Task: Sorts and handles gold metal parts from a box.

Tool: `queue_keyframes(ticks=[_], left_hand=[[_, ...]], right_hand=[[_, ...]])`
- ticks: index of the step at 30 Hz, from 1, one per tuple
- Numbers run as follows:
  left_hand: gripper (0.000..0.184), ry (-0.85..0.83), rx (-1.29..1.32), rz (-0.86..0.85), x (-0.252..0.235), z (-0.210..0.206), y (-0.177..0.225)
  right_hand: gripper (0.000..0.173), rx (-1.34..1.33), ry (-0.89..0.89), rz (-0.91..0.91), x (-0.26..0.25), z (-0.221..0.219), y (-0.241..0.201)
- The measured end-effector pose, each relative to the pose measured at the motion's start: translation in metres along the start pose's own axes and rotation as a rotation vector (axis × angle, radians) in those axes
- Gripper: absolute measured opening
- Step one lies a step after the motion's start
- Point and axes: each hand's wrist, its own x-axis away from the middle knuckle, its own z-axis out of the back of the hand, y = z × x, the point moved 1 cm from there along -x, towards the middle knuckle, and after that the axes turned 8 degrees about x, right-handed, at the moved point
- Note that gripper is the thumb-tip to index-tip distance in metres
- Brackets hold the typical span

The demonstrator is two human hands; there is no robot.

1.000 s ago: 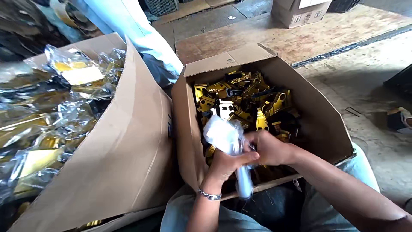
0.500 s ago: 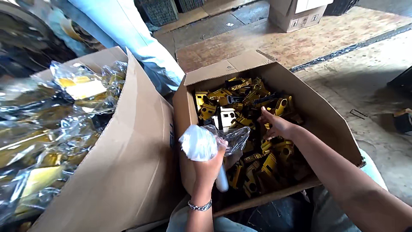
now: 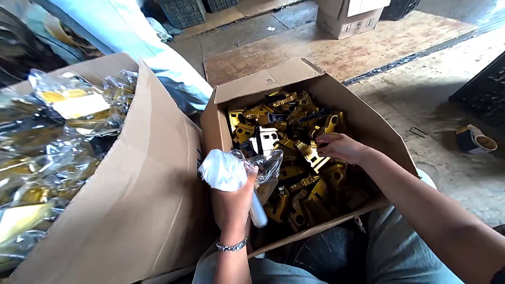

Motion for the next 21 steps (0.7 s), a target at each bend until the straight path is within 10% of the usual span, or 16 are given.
queue_keyframes(ticks=[11,18,21], left_hand=[[0.076,0.052,-0.075,0.01,-0.003,0.003,0.006],[0.079,0.011,-0.147,-0.016,-0.004,0.004,-0.003],[0.08,0.006,-0.129,-0.028,-0.005,0.004,-0.004]], right_hand=[[0.021,0.95,-0.092,0.216,-0.005,-0.007,0.025],[0.093,1.018,0.014,0.097,-0.015,-0.02,0.026],[0.09,1.092,-0.012,0.037,-0.022,-0.03,0.03]])
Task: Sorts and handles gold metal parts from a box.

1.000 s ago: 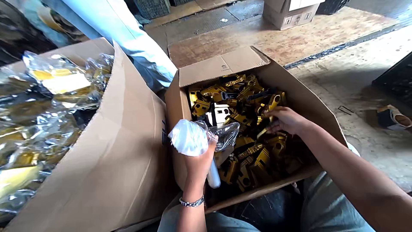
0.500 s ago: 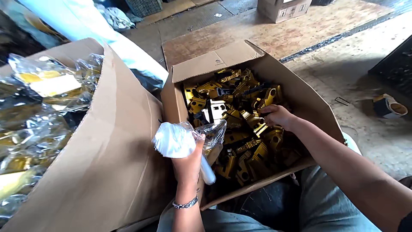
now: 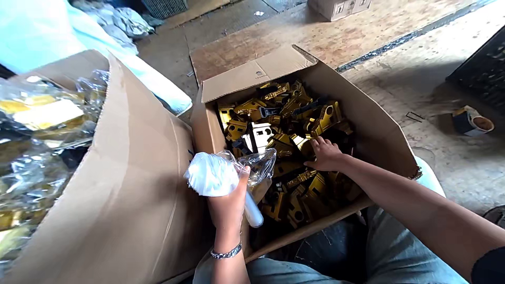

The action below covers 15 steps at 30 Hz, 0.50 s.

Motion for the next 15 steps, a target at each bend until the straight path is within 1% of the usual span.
queue_keyframes(ticks=[2,4,5,8,9,11,15], left_hand=[[0.078,0.017,0.016,0.0,0.0,0.0,0.001],[0.077,0.038,0.035,0.016,0.0,0.0,0.006],[0.076,0.045,0.046,0.008,0.0,0.001,0.006],[0.075,0.063,0.065,-0.03,-0.003,0.003,0.006],[0.074,0.067,0.065,-0.037,-0.003,0.003,0.007],[0.074,0.066,0.068,-0.03,-0.001,0.002,0.008],[0.076,0.063,0.061,0.003,0.001,0.0,0.009]], right_hand=[[0.082,-0.019,0.029,-0.001,0.001,0.004,-0.002],[0.078,-0.055,0.094,0.093,0.013,0.016,-0.005],[0.075,-0.079,0.172,0.191,0.025,0.023,-0.007],[0.072,-0.228,0.556,0.528,0.064,0.04,-0.01],[0.072,-0.242,0.658,0.604,0.074,0.045,-0.011],[0.068,-0.204,0.803,0.695,0.088,0.053,-0.012],[0.06,-0.058,0.977,0.761,0.102,0.065,-0.015]])
